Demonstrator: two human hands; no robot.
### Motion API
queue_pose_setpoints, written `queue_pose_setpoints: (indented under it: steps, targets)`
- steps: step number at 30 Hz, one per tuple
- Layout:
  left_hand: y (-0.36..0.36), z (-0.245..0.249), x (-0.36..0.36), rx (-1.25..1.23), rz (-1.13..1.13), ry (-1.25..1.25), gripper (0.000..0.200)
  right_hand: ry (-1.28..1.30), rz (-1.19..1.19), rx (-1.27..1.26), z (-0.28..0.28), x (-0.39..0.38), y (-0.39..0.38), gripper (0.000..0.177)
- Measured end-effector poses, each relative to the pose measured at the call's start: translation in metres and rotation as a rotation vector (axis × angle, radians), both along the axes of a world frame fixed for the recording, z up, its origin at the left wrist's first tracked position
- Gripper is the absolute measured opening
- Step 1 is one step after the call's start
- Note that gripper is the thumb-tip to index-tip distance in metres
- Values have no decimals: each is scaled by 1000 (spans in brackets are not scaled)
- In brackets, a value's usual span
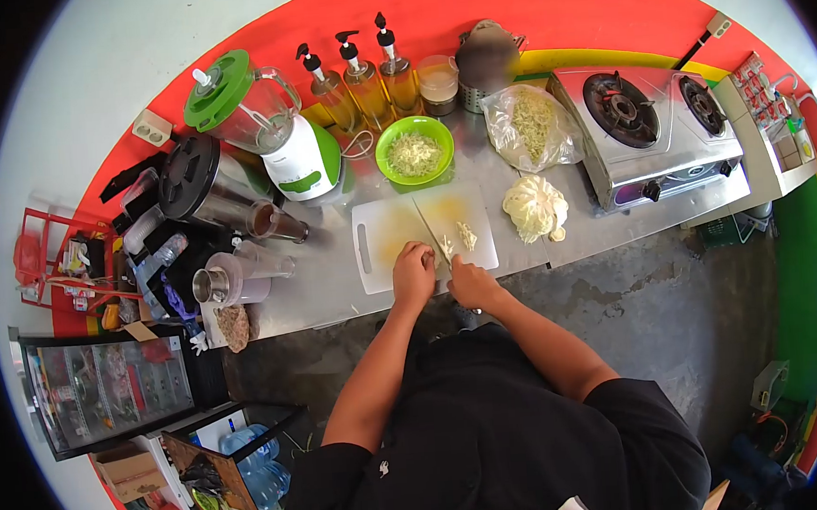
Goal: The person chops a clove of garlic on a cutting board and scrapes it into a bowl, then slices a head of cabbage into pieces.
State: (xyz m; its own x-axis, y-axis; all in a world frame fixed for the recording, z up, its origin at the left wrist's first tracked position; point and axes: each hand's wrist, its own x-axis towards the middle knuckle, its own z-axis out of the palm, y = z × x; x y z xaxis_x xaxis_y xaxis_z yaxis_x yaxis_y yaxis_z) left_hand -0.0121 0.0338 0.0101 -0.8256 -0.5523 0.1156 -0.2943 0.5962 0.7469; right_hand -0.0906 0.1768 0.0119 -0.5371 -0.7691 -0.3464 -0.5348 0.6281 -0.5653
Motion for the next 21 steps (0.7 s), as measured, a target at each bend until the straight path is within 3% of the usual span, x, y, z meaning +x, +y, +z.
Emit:
queue_pose_setpoints:
  steps: [3,7,9,16,18,21]
  targets:
    - [-9,5,1,31,-87,13,11,-7,-22,-37,2,-3,15,33]
    - [-2,11,5,17,3,21,17,42,-145,-34,13,-10,18,31]
    - [3,8,5,-95,113,39,22,45,-121,-58,23,-8,21,31]
    - [6,12,2,-28,100,-30,20,117,-37,-23,37,9,18,31]
    - [5,19,1,18,-28,-210,16,135,-2,19,37,12,18,31]
    - [6,24,0,-30,-60,-227,14,200,63,104,40,20,20,33]
